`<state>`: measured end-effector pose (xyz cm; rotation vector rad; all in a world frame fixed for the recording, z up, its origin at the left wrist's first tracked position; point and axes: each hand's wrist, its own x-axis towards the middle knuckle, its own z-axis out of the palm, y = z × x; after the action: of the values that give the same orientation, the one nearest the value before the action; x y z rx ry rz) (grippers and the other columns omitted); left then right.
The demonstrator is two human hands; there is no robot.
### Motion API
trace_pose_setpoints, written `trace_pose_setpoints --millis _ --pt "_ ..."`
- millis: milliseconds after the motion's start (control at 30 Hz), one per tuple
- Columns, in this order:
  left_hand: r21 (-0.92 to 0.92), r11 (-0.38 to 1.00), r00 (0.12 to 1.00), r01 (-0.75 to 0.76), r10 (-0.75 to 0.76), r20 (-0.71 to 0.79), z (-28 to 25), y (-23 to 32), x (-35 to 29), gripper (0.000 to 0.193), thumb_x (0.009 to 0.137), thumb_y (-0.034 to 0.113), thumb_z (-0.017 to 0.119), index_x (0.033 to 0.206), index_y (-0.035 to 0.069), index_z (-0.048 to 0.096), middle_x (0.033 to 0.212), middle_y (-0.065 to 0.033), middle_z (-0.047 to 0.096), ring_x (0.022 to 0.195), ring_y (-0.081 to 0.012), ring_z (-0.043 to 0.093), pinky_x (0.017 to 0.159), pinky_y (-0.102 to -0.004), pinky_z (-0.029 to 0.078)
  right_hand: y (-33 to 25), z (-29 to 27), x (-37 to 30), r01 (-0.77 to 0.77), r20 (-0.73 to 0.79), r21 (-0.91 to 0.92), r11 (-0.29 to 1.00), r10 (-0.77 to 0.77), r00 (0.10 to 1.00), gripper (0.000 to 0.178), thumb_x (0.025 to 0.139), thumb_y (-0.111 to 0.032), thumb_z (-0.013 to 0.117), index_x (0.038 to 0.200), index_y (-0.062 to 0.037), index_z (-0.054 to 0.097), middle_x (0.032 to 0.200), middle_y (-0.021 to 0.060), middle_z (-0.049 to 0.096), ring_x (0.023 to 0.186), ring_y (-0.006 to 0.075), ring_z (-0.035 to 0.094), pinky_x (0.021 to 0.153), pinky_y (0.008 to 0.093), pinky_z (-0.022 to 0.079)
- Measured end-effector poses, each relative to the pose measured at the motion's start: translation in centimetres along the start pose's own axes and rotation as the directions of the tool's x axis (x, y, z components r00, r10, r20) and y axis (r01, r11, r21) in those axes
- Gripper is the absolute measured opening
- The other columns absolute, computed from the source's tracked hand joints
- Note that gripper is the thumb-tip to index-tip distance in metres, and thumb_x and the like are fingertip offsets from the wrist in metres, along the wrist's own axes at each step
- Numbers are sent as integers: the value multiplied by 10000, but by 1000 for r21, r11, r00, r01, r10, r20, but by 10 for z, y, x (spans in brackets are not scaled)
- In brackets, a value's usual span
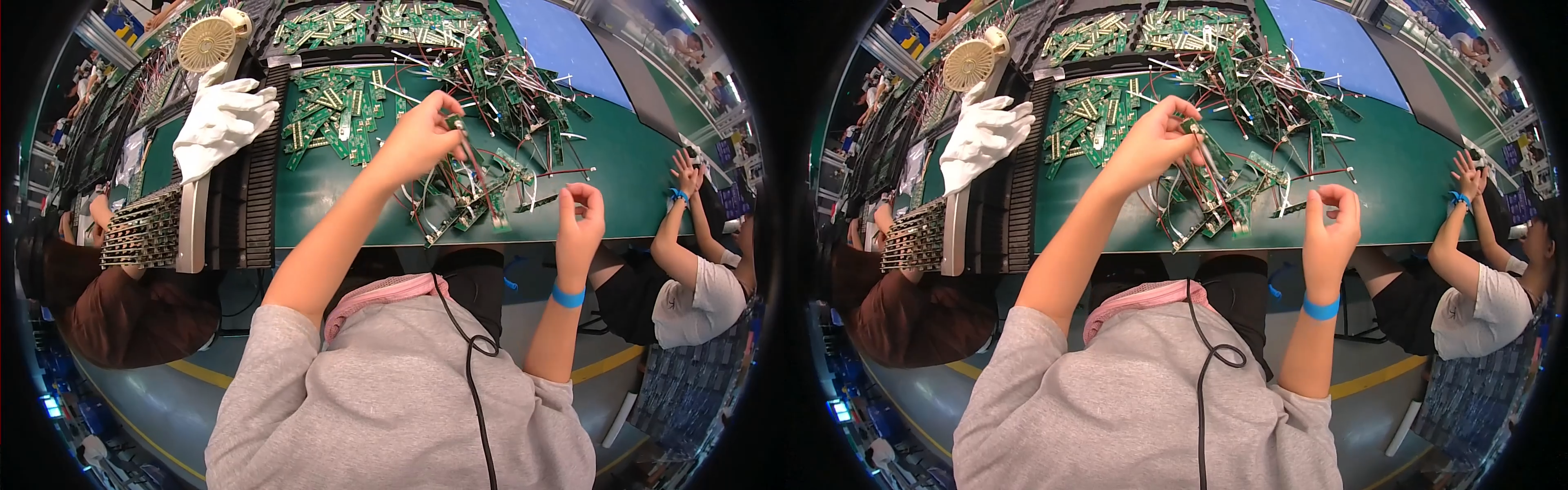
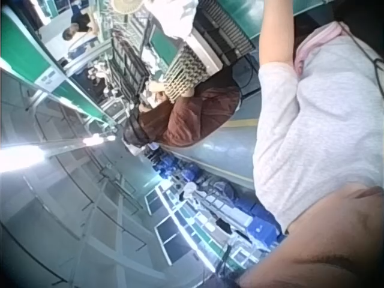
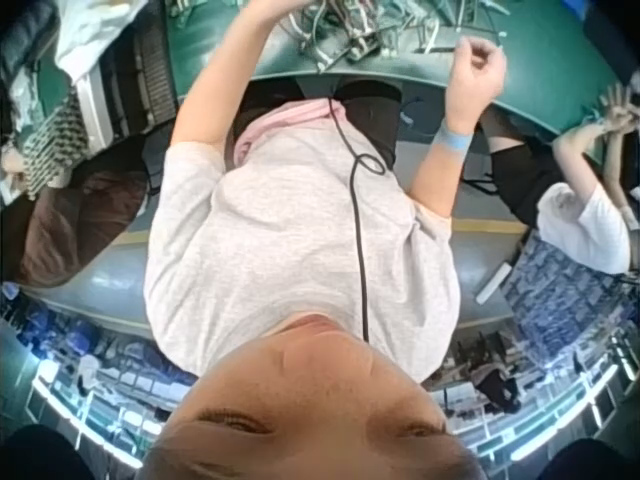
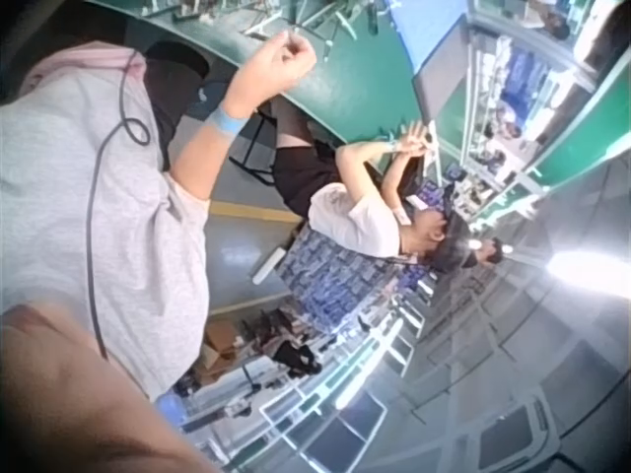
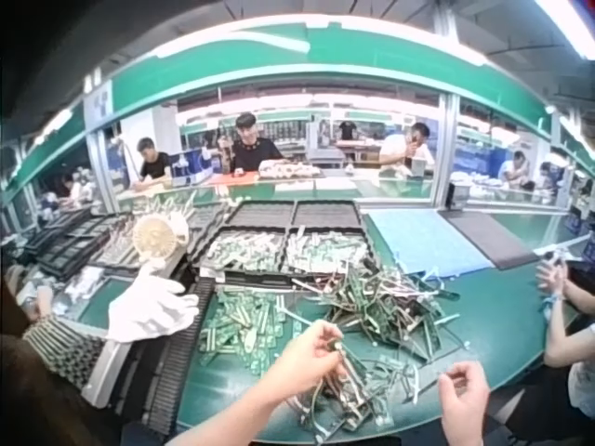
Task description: The person assembles electronic components by plugging wire connectors into circuit boards by hand and placing the assembled boards on the table.
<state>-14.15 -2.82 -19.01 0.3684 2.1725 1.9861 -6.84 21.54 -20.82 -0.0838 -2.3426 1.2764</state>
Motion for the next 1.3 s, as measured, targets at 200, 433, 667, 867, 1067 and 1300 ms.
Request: trace_pose_setpoints --millis 200,433,667,867,1067,1300 --pt "455 886 967 -90 187 -173 -20 -23 -2 359 770 65 578 1121 42 509 1001 -71 575 572 -60 503 564 -228 435 60 29 9 139 66 -122 983 -132 989 485 763 -89 617 1200 2 429 1111 171 525 1008 292 489 874 379 384" --pt "598 761 882 250 76 -465 -84 -43 -15 233 770 130 537 960 -4 521 789 -184 605 687 -314 597 644 -392 467 44 50 46 196 144 -60 979 -186 972 182 812 -134 598 933 2 618 827 92 632 772 198 578 727 302 448" --pt "821 463 864 334 198 -464 -75 -87 -14 360 762 248 646 1005 34 490 951 -215 504 789 -396 580 667 -446 495 50 44 61 -64 117 496 866 7 993 295 930 -212 451 1003 29 604 867 65 640 721 79 517 660 212 392" --pt "833 437 863 339 209 -461 -82 -88 -21 258 781 72 575 1020 34 488 966 -190 521 835 -380 565 711 -442 475 14 21 65 49 -90 714 698 23 996 299 918 -146 471 1109 73 543 946 111 603 749 101 514 673 222 419" --pt "795 567 844 215 301 -443 -86 -89 -25 272 771 33 567 1027 11 478 887 -181 533 805 -345 564 709 -414 477 -16 -7 46 -15 -45 722 691 69 997 375 952 -245 400 1136 56 529 756 4 494 588 29 366 485 172 291" --pt "-79 996 969 -32 12 -245 -51 -22 -47 167 854 55 544 984 -33 486 860 -92 551 669 -159 614 520 -256 514 -44 -2 -12 -322 415 528 786 92 905 304 928 -226 456 1039 23 591 544 -7 501 443 15 386 401 150 260"
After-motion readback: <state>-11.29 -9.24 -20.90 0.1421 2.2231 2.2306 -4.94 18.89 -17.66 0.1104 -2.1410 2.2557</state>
